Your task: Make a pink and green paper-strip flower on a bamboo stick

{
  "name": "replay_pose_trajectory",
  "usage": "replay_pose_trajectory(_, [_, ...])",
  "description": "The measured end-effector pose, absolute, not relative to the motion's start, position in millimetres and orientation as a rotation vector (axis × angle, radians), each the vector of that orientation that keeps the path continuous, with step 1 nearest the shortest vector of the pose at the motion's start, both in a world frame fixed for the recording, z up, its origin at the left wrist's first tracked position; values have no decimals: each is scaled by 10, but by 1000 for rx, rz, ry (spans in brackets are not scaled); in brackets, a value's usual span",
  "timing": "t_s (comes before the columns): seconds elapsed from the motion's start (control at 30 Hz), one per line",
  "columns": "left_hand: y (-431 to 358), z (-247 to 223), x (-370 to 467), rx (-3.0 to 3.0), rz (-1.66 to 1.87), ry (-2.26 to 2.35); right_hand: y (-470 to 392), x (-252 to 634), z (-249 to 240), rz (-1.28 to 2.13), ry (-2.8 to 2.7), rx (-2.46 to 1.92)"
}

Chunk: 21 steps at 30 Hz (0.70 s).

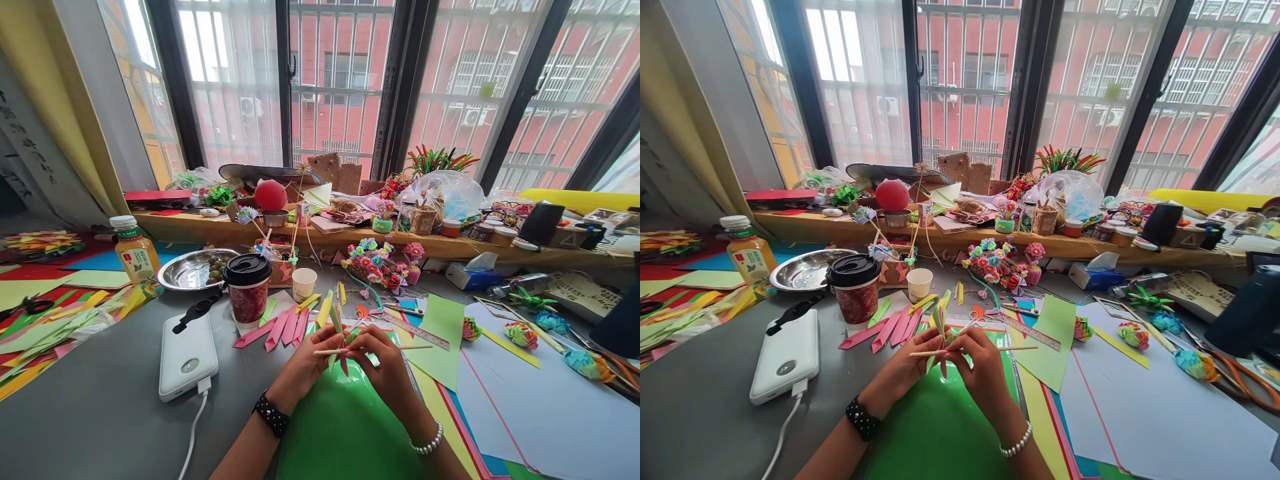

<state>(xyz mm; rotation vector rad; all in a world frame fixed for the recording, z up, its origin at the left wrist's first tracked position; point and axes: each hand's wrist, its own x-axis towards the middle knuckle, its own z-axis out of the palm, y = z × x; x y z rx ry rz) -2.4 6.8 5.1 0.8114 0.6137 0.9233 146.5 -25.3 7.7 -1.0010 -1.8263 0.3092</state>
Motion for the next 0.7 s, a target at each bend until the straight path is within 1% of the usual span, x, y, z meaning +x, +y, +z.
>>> replay_pose_trajectory(0.7, [57, 58, -12, 774, 951, 659, -253, 1453, 83, 289, -1826, -1003])
